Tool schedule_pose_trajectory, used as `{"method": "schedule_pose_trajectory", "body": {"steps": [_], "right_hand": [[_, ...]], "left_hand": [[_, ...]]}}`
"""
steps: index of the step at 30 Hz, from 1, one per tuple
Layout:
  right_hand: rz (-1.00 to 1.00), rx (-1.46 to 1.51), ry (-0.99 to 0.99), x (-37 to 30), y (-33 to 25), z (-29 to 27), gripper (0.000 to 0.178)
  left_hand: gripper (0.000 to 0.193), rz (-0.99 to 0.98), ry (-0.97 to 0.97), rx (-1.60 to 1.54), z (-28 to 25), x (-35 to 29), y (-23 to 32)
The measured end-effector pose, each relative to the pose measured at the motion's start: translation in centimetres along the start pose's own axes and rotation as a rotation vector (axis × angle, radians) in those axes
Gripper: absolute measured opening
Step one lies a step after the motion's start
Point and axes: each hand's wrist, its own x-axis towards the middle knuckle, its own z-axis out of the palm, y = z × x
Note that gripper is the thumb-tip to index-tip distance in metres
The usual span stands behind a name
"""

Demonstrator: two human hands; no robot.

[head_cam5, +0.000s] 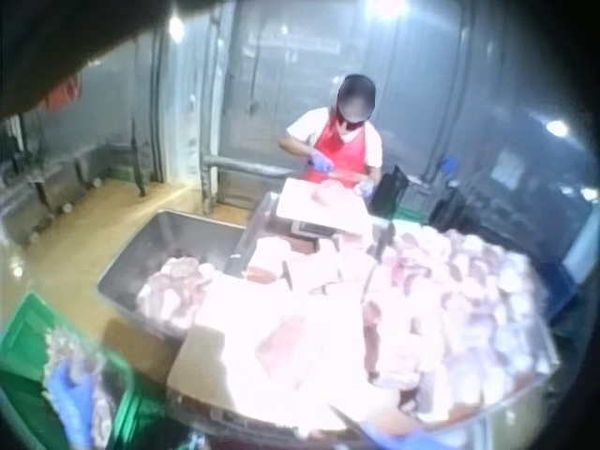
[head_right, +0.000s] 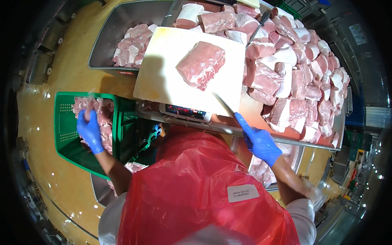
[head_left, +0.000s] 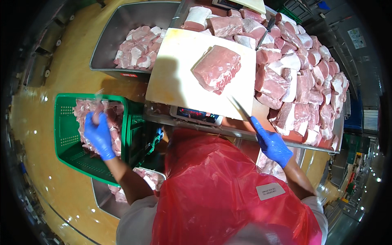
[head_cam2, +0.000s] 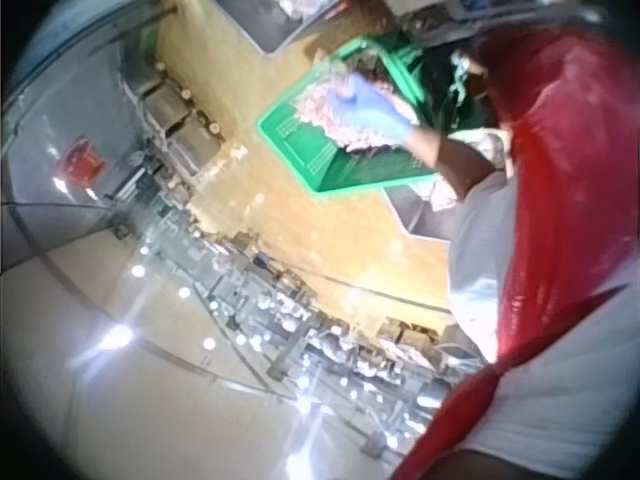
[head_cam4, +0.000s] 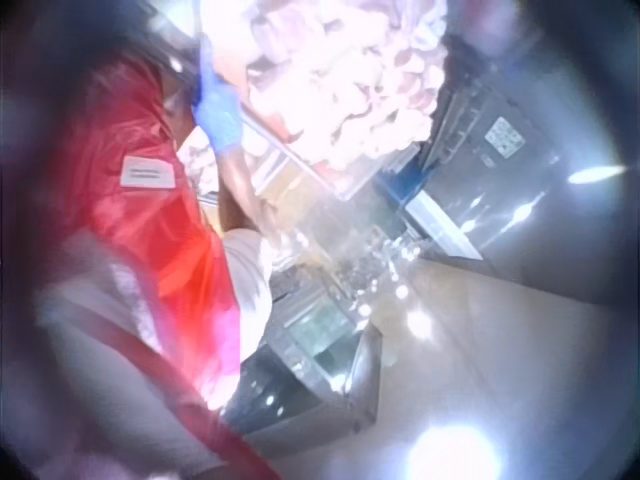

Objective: The person cuts large pieces of raw meat into smaller portions using a knife on a cutting board. The trimmed pieces are placed into a green basket while the main cuts remain on the board or tray.

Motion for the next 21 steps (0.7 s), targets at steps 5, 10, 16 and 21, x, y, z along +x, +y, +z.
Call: {"method": "schedule_pose_trajectory", "body": {"steps": [5, 10, 16, 21], "right_hand": [[0.060, 0.307, 0.417, 2.9, 0.2, 1.8, 0.074], [0.102, 0.421, 0.561, 8.6, -0.3, -0.9, 0.069], [0.034, 0.452, 0.609, 8.3, 1.8, -2.5, 0.068], [0.132, 0.547, 0.552, 4.0, 5.5, 1.3, 0.067]], "left_hand": [[0.061, 0.177, -0.164, 0.665, -1.4, 1.1, 1.9], [0.075, 0.671, -0.442, -0.087, 15.0, -5.2, 23.1], [0.070, 0.990, -0.684, 0.299, 21.8, -6.3, 30.0], [0.039, 1.515, -0.813, 0.102, 14.0, 0.6, 26.6]]}}
